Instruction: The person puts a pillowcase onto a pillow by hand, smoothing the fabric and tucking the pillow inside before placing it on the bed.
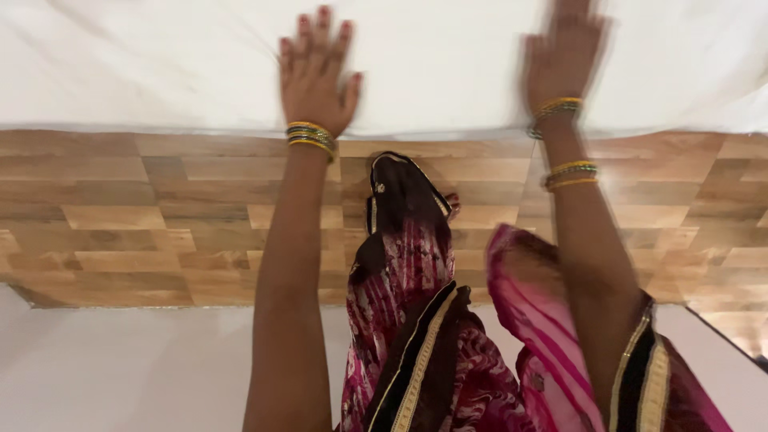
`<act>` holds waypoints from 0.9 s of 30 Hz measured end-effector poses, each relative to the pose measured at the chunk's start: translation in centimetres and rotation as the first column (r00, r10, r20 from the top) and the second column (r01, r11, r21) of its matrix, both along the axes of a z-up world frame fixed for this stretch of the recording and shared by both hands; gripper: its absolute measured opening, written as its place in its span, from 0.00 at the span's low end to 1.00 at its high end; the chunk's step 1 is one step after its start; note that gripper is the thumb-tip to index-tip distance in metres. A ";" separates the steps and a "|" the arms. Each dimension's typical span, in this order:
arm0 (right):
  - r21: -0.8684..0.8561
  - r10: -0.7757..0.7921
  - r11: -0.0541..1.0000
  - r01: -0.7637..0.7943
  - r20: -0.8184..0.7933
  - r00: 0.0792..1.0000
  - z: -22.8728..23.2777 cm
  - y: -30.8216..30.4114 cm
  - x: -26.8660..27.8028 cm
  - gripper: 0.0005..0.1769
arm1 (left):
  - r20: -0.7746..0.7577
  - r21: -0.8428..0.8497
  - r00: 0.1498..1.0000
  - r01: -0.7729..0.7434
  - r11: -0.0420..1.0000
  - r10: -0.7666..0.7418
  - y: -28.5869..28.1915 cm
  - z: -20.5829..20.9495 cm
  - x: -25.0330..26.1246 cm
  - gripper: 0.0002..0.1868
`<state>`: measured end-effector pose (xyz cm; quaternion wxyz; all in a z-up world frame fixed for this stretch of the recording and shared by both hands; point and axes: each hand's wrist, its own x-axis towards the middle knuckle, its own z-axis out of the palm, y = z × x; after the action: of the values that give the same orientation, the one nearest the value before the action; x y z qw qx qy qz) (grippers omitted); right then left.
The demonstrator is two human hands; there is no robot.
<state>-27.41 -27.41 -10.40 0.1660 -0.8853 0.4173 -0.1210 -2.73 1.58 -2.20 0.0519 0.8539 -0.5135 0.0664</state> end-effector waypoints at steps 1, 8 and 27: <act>-0.078 -0.004 0.997 0.006 0.026 1.000 0.0 -2.0 -2.9 0.38 | 0.004 -0.023 0.998 -0.062 0.998 0.062 0.9 0.4 0.9 0.38; 0.016 -0.339 0.940 0.341 -0.090 0.937 -0.3 -11.1 -14.3 0.39 | -0.019 -0.042 0.855 -0.519 0.854 0.519 7.3 3.4 7.4 0.38; -0.108 0.099 0.991 -0.078 0.212 0.972 0.8 -6.9 -0.6 0.33 | 0.042 -0.002 0.960 -0.276 0.961 0.276 -5.6 1.9 4.8 0.37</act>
<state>-28.03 -34.29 -9.63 0.1716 -0.8917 0.3502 -0.2297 2.06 -4.05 -0.28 0.0298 0.9156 -0.3908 0.0897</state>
